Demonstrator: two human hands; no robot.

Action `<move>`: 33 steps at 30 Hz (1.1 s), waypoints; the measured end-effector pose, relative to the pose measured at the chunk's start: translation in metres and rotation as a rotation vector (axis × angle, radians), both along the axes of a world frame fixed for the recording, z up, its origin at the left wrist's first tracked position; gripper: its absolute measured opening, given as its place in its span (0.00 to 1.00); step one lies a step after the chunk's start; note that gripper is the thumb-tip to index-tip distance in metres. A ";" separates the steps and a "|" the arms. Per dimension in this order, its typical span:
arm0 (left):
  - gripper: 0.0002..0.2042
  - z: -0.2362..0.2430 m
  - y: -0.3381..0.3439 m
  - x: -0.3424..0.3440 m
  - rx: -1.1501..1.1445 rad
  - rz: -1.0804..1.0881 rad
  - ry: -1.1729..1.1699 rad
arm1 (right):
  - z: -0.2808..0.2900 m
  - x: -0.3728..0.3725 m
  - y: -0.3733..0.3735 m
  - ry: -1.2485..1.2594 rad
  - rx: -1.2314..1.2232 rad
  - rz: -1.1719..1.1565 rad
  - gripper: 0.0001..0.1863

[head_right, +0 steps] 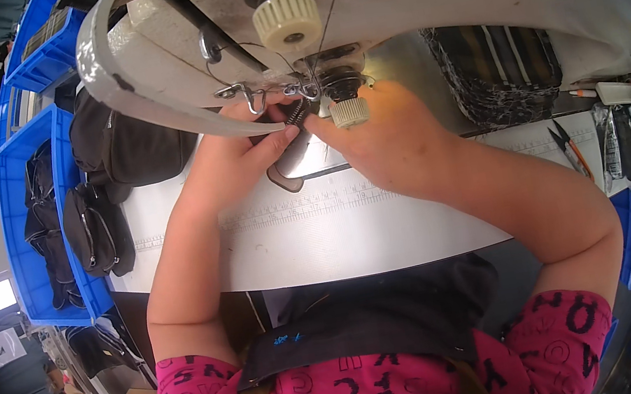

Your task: Sewing a zipper onto a black leather or fabric component using an industrial sewing machine.

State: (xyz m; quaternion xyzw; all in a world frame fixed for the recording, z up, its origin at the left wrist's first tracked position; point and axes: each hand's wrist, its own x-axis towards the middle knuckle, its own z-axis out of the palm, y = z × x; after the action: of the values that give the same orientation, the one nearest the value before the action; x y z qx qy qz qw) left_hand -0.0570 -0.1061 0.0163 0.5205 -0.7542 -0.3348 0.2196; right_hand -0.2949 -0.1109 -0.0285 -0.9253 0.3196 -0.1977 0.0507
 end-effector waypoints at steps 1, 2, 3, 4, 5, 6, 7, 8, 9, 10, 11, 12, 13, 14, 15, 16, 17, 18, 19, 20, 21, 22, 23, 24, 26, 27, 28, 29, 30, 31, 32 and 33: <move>0.18 -0.002 -0.001 0.002 0.022 -0.013 0.053 | -0.004 0.001 -0.001 -0.047 -0.026 0.028 0.24; 0.19 -0.003 -0.002 0.003 0.043 -0.026 0.106 | -0.006 0.001 -0.002 -0.094 -0.052 0.056 0.24; 0.19 -0.004 -0.004 0.004 0.043 -0.027 0.106 | -0.003 0.002 -0.002 -0.093 -0.053 0.056 0.24; 0.18 -0.005 -0.005 0.004 0.143 0.004 0.177 | 0.002 0.004 -0.001 -0.078 -0.030 0.054 0.25; 0.18 -0.006 -0.006 0.005 0.243 0.034 0.248 | 0.007 0.005 -0.001 -0.064 -0.008 0.053 0.25; 0.18 -0.007 -0.005 0.004 0.242 0.034 0.247 | 0.011 0.005 -0.001 -0.064 -0.009 0.053 0.25; 0.17 -0.008 -0.003 0.002 0.227 0.116 0.284 | 0.014 0.004 -0.001 -0.051 0.010 0.063 0.25; 0.16 -0.009 -0.002 0.001 0.213 0.198 0.320 | 0.016 0.004 -0.001 -0.038 0.028 0.073 0.25; 0.16 -0.012 -0.002 0.001 0.212 0.198 0.320 | 0.015 0.004 0.000 -0.039 0.028 0.073 0.25; 0.15 -0.016 -0.002 0.002 -0.040 0.107 0.136 | 0.013 0.004 0.000 -0.033 0.032 0.077 0.24; 0.14 -0.017 -0.001 0.002 -0.290 0.014 -0.050 | 0.011 0.005 0.000 -0.028 0.035 0.082 0.24; 0.14 -0.016 -0.001 0.000 -0.289 0.011 -0.049 | 0.007 0.003 0.000 -0.027 0.036 0.079 0.24; 0.14 -0.012 -0.001 -0.002 -0.387 0.015 -0.136 | 0.003 0.002 0.000 -0.022 0.024 0.078 0.24; 0.13 -0.008 0.000 -0.004 -0.485 0.019 -0.223 | 0.000 0.001 0.001 -0.017 0.011 0.078 0.24; 0.09 -0.007 0.000 -0.003 -0.459 0.032 -0.234 | 0.001 0.000 0.001 -0.017 0.012 0.074 0.24; 0.09 -0.006 0.000 -0.002 -0.458 0.028 -0.233 | 0.002 0.000 0.001 -0.023 0.015 0.071 0.24; 0.08 -0.005 0.000 0.000 -0.319 0.015 -0.197 | 0.002 0.000 0.002 -0.028 0.018 0.067 0.24; 0.06 -0.004 0.000 0.002 -0.180 0.006 -0.165 | 0.002 0.002 0.001 -0.031 0.019 0.067 0.24; 0.07 0.003 0.001 0.003 -0.189 -0.016 -0.177 | 0.002 0.003 0.000 -0.064 0.025 0.064 0.24; 0.07 0.003 0.001 0.004 -0.188 -0.018 -0.178 | 0.001 0.004 -0.001 -0.097 0.031 0.061 0.24; 0.06 0.003 0.000 0.004 -0.131 -0.027 -0.136 | 0.000 0.003 -0.001 -0.098 0.031 0.059 0.24; 0.06 0.002 -0.001 0.003 -0.074 -0.037 -0.093 | -0.002 0.002 -0.001 -0.085 0.021 0.066 0.24; 0.06 0.003 -0.001 0.002 -0.075 -0.039 -0.094 | -0.003 0.001 -0.001 -0.073 0.010 0.072 0.24; 0.06 0.004 0.000 0.001 -0.103 -0.065 -0.151 | -0.003 0.001 -0.001 -0.073 0.010 0.071 0.24; 0.06 0.003 0.003 -0.001 -0.132 -0.091 -0.208 | -0.001 0.003 0.000 -0.067 -0.019 0.064 0.24; 0.07 -0.003 0.005 -0.004 -0.168 -0.057 -0.241 | -0.001 0.003 0.000 -0.065 -0.020 0.062 0.24; 0.08 -0.009 0.006 -0.006 -0.203 -0.023 -0.274 | -0.002 0.004 -0.001 -0.090 -0.019 0.058 0.24; 0.08 -0.013 0.006 -0.010 -0.205 -0.025 -0.273 | -0.002 0.005 -0.002 -0.114 -0.017 0.055 0.25; 0.09 -0.016 0.007 -0.015 -0.311 0.022 -0.311 | -0.002 0.005 -0.002 -0.114 -0.017 0.055 0.25; 0.11 -0.019 0.007 -0.018 -0.418 0.069 -0.348 | -0.003 0.005 -0.002 -0.100 -0.011 0.059 0.24; 0.11 -0.022 0.007 -0.019 -0.418 0.069 -0.348 | -0.003 0.005 -0.003 -0.087 -0.004 0.063 0.24; 0.09 -0.023 0.006 -0.020 -0.596 0.089 -0.384 | -0.004 0.005 -0.001 -0.088 -0.005 0.063 0.24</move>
State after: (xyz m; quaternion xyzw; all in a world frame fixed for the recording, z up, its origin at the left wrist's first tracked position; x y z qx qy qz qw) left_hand -0.0772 -0.1001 -0.0067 0.5191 -0.8229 0.0138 0.2304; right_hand -0.2897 -0.1123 -0.0322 -0.9255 0.2873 -0.2373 0.0685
